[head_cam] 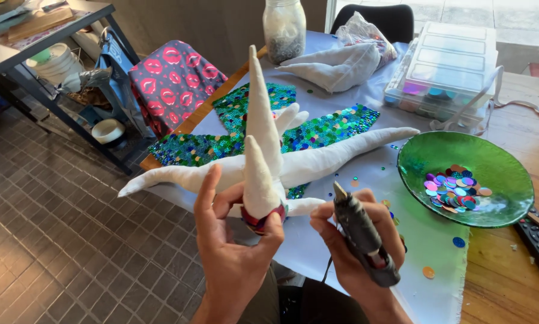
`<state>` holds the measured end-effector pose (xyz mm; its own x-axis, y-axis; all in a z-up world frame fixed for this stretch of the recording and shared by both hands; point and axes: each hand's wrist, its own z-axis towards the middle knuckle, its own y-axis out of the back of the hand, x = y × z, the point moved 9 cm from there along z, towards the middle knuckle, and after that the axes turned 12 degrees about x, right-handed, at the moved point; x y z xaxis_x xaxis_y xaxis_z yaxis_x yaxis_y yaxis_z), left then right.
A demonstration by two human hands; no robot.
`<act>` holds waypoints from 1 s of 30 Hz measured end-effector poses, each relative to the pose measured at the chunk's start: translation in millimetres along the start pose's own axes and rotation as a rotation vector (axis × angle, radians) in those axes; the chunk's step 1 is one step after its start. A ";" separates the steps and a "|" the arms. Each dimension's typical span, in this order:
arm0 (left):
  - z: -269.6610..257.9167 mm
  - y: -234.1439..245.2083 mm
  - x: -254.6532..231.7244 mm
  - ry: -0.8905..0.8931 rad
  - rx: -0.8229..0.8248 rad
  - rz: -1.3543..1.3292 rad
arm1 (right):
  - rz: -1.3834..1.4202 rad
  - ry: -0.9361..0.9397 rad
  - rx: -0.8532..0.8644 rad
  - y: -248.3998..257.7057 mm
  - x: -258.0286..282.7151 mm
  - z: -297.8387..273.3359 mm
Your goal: Decorating a white stuffed fabric object with colorful sequins using a hot glue gun
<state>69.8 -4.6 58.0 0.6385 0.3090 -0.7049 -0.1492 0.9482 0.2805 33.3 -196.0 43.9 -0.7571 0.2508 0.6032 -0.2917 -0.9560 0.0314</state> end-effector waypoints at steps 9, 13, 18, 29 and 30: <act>-5.0 -0.3 18.6 0.128 -0.038 -0.159 | -0.028 -0.102 -0.023 10.8 -8.0 -25.7; -3.3 -2.2 13.9 0.095 0.020 -0.151 | 0.008 -0.208 -0.035 12.5 -15.2 -31.4; 0.1 -6.3 6.9 0.100 0.090 -0.106 | 0.143 -0.243 0.078 -2.8 -5.0 -10.1; -5.0 -7.1 20.1 0.168 -0.039 -0.171 | 0.373 -0.330 0.211 -27.9 -15.1 -0.5; -5.8 -7.3 21.2 0.168 -0.039 -0.171 | 0.372 -0.329 0.212 -28.0 -14.9 0.4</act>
<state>80.0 -4.5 37.3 0.5233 0.1483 -0.8391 -0.0806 0.9889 0.1245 53.0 -172.9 34.3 -0.5535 -0.1392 0.8211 0.1112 -0.9895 -0.0928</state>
